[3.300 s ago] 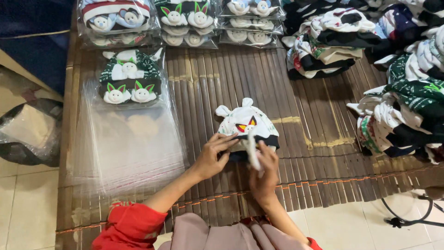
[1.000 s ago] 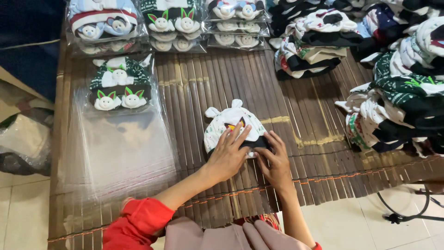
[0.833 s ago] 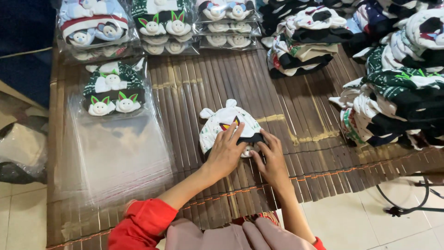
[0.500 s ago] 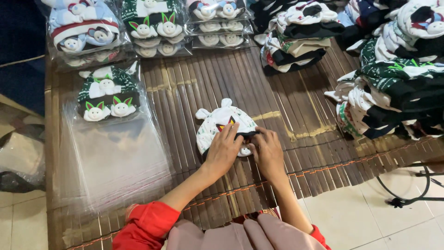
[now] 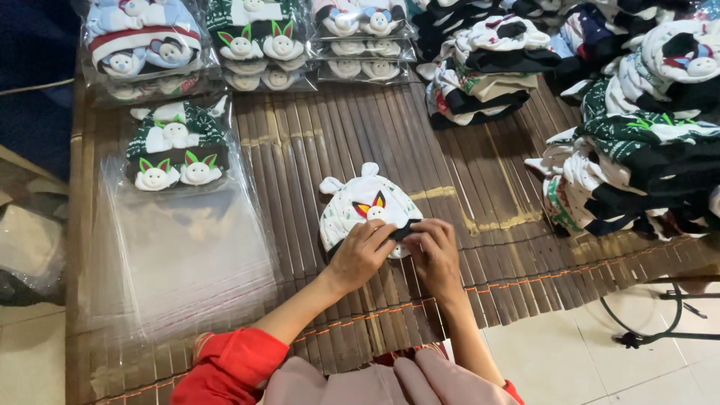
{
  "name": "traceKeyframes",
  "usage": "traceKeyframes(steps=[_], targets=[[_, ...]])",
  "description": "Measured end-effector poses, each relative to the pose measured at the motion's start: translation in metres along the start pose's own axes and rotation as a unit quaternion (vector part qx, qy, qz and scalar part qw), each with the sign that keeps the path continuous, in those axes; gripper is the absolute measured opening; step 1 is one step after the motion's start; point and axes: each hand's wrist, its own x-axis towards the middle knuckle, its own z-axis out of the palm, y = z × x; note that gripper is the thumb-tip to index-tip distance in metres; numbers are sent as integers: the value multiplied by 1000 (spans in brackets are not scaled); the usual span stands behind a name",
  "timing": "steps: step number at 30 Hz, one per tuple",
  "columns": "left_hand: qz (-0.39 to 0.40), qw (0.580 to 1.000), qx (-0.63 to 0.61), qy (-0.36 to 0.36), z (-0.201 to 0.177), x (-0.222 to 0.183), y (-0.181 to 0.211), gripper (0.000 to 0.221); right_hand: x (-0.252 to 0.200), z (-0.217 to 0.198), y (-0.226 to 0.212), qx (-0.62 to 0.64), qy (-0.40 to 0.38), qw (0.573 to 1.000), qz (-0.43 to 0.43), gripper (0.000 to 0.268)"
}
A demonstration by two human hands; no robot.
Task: Packaging small fabric items like baby hats into plastic bags
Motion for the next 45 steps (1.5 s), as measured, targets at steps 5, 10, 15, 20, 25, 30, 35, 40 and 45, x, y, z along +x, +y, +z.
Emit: traceKeyframes(steps=[5,10,15,20,25,30,35,40,45], targets=[[31,998,-44,10,-8,8,-3,18,-3,-2,2,27,3,1000,-8,14],[-39,997,-70,2,17,-10,-5,9,-6,4,4,54,6,996,74,18],[-147,976,-160,-1,6,-2,-2,16,-4,11,-3,43,29,992,119,26],[-158,977,-145,-13,4,0,-3,26,-2,12,-7,38,59,991,116,30],[-270,916,-298,-8,-19,10,-22,28,6,-1,-20,43,117,990,70,28],[-223,939,-219,-140,-54,-8,-34,38,7,-9,-41,71,61,994,49,25],[-170,958,-101,-206,-66,-28,-23,47,4,7,-59,48,-28,998,20,19],[-205,964,-129,-108,-66,-36,-22,31,-11,36,-56,-58,-32,998,20,11],[-188,971,-116,-91,-66,-34,-16,33,-2,40,-71,-84,-35,995,44,15]])
